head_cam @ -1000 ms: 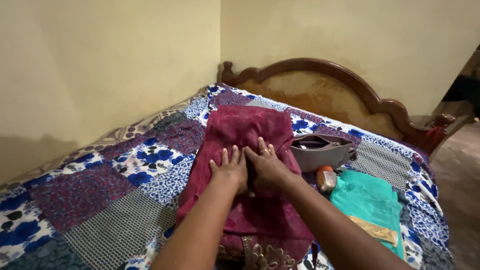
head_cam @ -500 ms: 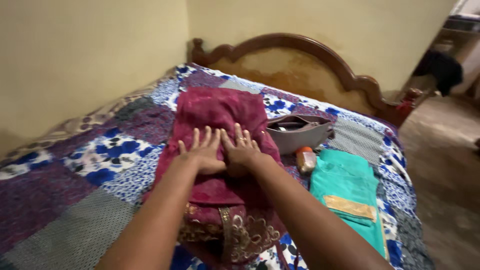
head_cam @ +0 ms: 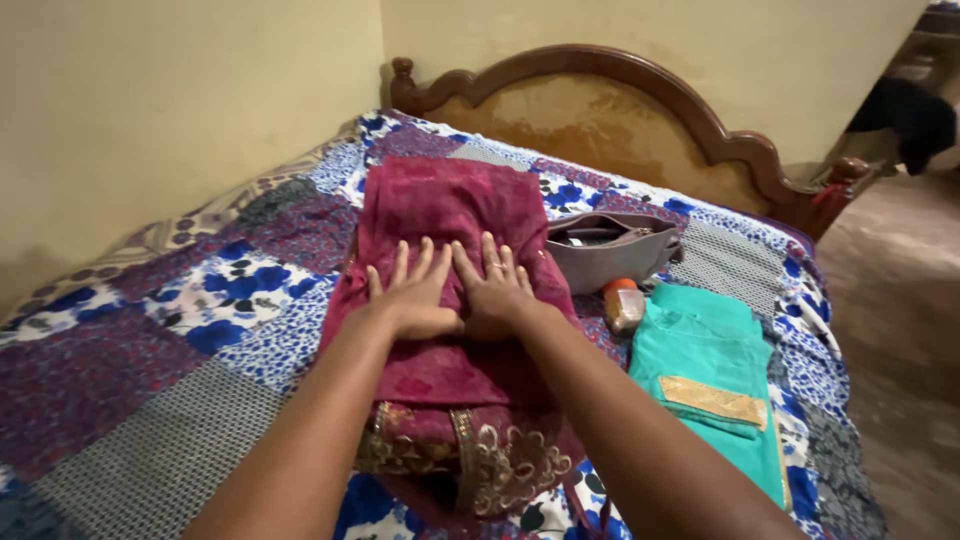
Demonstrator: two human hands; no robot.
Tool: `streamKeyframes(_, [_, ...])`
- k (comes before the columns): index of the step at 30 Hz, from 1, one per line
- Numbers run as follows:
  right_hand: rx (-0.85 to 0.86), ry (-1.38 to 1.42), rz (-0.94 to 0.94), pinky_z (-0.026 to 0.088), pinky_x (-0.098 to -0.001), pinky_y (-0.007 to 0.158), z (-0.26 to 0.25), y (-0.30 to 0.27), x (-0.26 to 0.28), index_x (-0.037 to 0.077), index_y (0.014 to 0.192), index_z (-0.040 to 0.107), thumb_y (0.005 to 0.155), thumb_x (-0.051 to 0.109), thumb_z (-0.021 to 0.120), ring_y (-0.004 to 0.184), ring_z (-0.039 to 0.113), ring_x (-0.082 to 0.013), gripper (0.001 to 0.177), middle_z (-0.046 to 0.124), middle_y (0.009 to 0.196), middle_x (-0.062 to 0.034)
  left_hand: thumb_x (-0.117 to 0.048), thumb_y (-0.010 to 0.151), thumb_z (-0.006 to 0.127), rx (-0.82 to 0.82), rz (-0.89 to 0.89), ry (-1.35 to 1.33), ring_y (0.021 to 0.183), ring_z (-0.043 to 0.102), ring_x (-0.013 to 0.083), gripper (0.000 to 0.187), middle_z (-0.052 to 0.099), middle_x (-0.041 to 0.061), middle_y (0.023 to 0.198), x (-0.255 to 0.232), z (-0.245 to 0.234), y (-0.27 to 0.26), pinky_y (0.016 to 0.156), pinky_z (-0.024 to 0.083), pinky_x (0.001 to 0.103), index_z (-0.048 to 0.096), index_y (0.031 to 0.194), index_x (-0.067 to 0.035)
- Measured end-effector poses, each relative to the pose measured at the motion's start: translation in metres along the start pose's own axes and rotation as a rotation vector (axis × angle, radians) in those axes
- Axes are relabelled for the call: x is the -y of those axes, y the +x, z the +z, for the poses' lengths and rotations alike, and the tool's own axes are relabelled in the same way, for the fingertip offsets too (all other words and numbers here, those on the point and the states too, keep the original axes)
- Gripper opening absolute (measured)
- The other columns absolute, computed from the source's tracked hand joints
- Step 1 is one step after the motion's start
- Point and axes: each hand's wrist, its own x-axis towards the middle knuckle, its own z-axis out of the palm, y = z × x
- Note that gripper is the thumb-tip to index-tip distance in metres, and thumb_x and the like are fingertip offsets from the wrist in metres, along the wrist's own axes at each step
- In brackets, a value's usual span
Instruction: The person packs a maroon backpack with folded clothes from a stack on a bed. They place a white cloth, a grey cloth, a pink towel, a white cloth with a border, a yellow cloth, a green cloth, a purple cloth, and a maroon cloth into the bag one by one, pressing each item down to fit.
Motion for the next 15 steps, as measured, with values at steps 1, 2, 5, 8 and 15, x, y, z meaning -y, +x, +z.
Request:
streamKeyframes(1, [-0.011,-0.005,-0.002,0.012,-0.0611,0.124,0.005,-0.001,-0.002,0.031,0.164,-0.010,0.080,0.053,0.076,0.157,-0.006,-0.0479,0.122,-0.017,0.170,-0.0225,-0.052,0.071,0.079,-0.015,0.028,-0.022,0.158,-0.018,0.0302,0.127,-0.013,0.002,0.173,0.001,0.000,-0.006,0.122,-0.005,0.067,-0.005,0.164,-0.031])
streamKeyframes(2, [-0.025,-0.013,-0.007,0.013,-0.0609,0.124,0.009,0.000,-0.006,0.031,0.164,-0.010,0.080,0.050,0.076,0.157,-0.006,-0.0482,0.122,-0.016,0.170,-0.0232,-0.050,0.072,0.081,-0.034,0.057,-0.046,0.157,-0.013,0.0306,0.123,-0.006,0.004,0.171,0.001,0.000,-0.011,0.123,-0.002,0.065,0.000,0.162,-0.030])
streamKeyframes(5, [-0.131,0.059,-0.032,0.014,-0.0647,0.122,0.025,0.002,-0.022,0.032,0.166,-0.008,0.096,0.044,0.062,0.156,-0.003,-0.0497,0.100,-0.014,0.171,-0.0237,-0.040,0.082,0.075,-0.316,0.238,-0.181,0.143,0.040,0.0320,0.070,0.045,0.011,0.152,0.010,-0.005,-0.034,0.120,0.033,0.051,0.046,0.143,-0.021])
streamKeyframes(8, [-0.147,0.021,-0.041,0.022,-0.0624,0.122,0.031,0.003,-0.042,0.033,0.168,-0.006,0.097,0.035,0.057,0.156,0.004,-0.0514,0.096,-0.010,0.172,-0.0241,-0.027,0.093,0.065,-0.560,0.155,-0.223,0.116,0.069,0.0331,0.036,0.072,0.015,0.122,0.024,-0.015,-0.055,0.104,0.054,0.043,0.072,0.127,-0.019])
streamKeyframes(15, [0.016,0.369,-0.026,0.042,-0.0541,0.119,-0.027,-0.009,-0.030,0.025,0.163,0.013,0.082,0.043,0.064,0.152,0.024,-0.0512,0.097,-0.009,0.169,-0.0288,-0.024,0.088,0.069,-0.525,-0.398,-0.273,0.112,0.066,0.0415,0.049,0.068,0.024,0.118,0.041,-0.019,-0.069,0.093,0.055,0.050,0.057,0.131,-0.004])
